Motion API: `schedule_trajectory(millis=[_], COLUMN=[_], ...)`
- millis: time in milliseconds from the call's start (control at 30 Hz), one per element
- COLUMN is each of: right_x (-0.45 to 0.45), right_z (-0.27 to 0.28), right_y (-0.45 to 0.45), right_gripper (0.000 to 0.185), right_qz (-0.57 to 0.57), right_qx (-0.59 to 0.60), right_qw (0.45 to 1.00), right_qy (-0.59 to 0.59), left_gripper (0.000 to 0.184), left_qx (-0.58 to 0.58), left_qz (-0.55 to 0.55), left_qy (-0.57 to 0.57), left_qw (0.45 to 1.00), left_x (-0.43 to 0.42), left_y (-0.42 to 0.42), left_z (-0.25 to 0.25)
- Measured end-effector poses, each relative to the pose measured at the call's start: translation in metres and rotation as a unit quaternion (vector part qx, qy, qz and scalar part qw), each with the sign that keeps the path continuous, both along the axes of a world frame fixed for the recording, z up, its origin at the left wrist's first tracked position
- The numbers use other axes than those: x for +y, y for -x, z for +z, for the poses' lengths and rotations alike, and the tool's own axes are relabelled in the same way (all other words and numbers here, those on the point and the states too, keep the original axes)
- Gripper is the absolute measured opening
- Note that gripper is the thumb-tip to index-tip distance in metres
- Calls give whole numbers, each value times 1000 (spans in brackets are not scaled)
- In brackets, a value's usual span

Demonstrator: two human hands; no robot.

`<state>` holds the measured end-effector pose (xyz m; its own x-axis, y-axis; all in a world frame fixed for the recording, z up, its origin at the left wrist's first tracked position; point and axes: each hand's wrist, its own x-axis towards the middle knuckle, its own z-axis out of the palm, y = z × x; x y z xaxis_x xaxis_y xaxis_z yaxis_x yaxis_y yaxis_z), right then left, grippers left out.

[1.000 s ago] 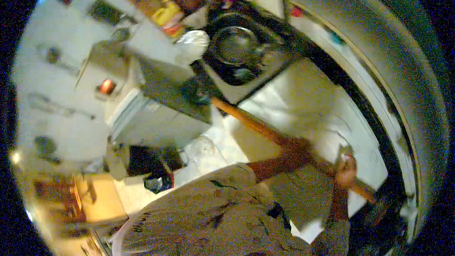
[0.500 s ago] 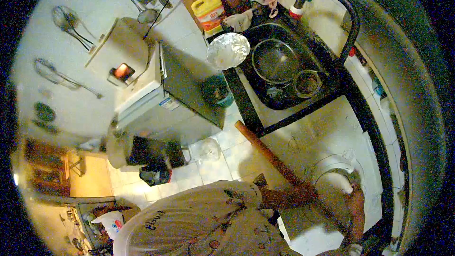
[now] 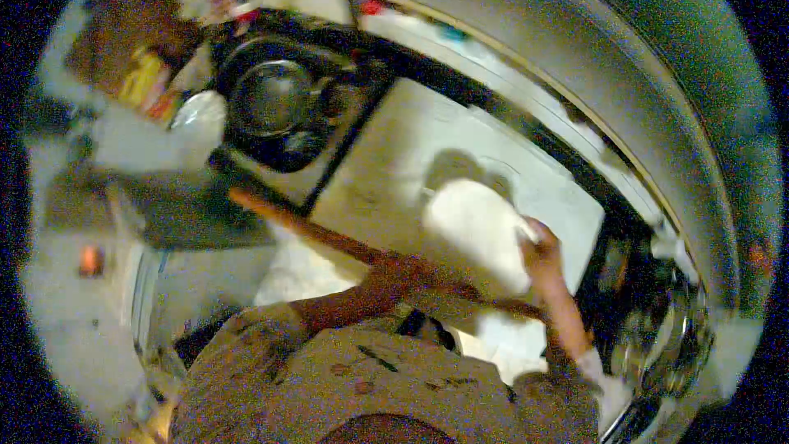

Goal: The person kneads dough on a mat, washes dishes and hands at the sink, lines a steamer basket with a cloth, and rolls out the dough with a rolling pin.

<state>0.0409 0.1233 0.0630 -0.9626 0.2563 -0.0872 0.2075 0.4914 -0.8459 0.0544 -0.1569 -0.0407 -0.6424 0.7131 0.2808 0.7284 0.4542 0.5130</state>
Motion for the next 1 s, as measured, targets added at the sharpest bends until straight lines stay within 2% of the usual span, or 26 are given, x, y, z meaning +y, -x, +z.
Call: schedule_trajectory(millis=[33,67,100,133,167,200,233,267,333,367,467,567,633,700,767,800,867,900,933,967,1000], right_x=[10,7,14,22,30,32,36,47,34,39,25,16,25,47,75,85,110,106,100,87,68], right_z=[-30,-26,-48,-68,-89,-101,-113,-118,-77,-72,-55,-59,-70,-81,-89,-82,-111,-104,-109,-116,-116], right_y=[-3,-6,-11,-19,-28,-35,-38,-47,-50,-59,-74,-68,-49,-22,12,29,54,57,43,18,-11], right_gripper=[28,30,30,30,30,30,30,30,31,43,58,59,64,68,66,63,60,57,58,58,66], right_qz=[-84,-110,-109,-110,-111,-116,-144,-132,-105,-97,27,51,39,38,35,32,-27,-27,-27,-26,-13], right_qx=[-59,-124,-133,-133,-133,-117,-111,-61,32,-50,-66,-79,-83,-63,-16,5,108,80,104,126,72], right_qw=[991,982,985,985,985,984,981,989,990,985,945,946,940,933,924,917,927,919,915,912,910], right_qy=[88,86,11,6,1,63,61,11,-89,-137,-321,-311,-328,-351,-380,-397,-358,-385,-388,-390,-407], left_gripper=[33,34,34,34,34,35,35,35,35,36,42,51,59,64,66,67,68,69,70,71,72], left_qx=[94,47,0,-47,-43,-39,-37,-9,46,56,83,97,134,107,124,130,133,135,141,136,127], left_qz=[-47,-64,-75,-84,-89,-92,-94,-97,-104,-94,-63,-22,35,31,53,69,101,115,131,95,57], left_qy=[131,139,153,171,168,164,162,177,209,207,190,182,177,124,211,226,233,219,204,241,279], left_qw=[986,987,985,981,981,981,982,979,971,972,976,978,975,986,968,963,958,960,960,956,950], left_x=[-11,-7,-6,-2,2,0,1,7,16,23,47,67,83,98,126,139,150,147,148,136,113], left_y=[0,-1,-1,1,4,10,15,20,29,34,51,69,82,111,146,163,175,177,180,165,133], left_z=[16,13,9,6,8,14,19,23,25,23,-3,-21,-11,13,28,32,25,18,15,14,15])
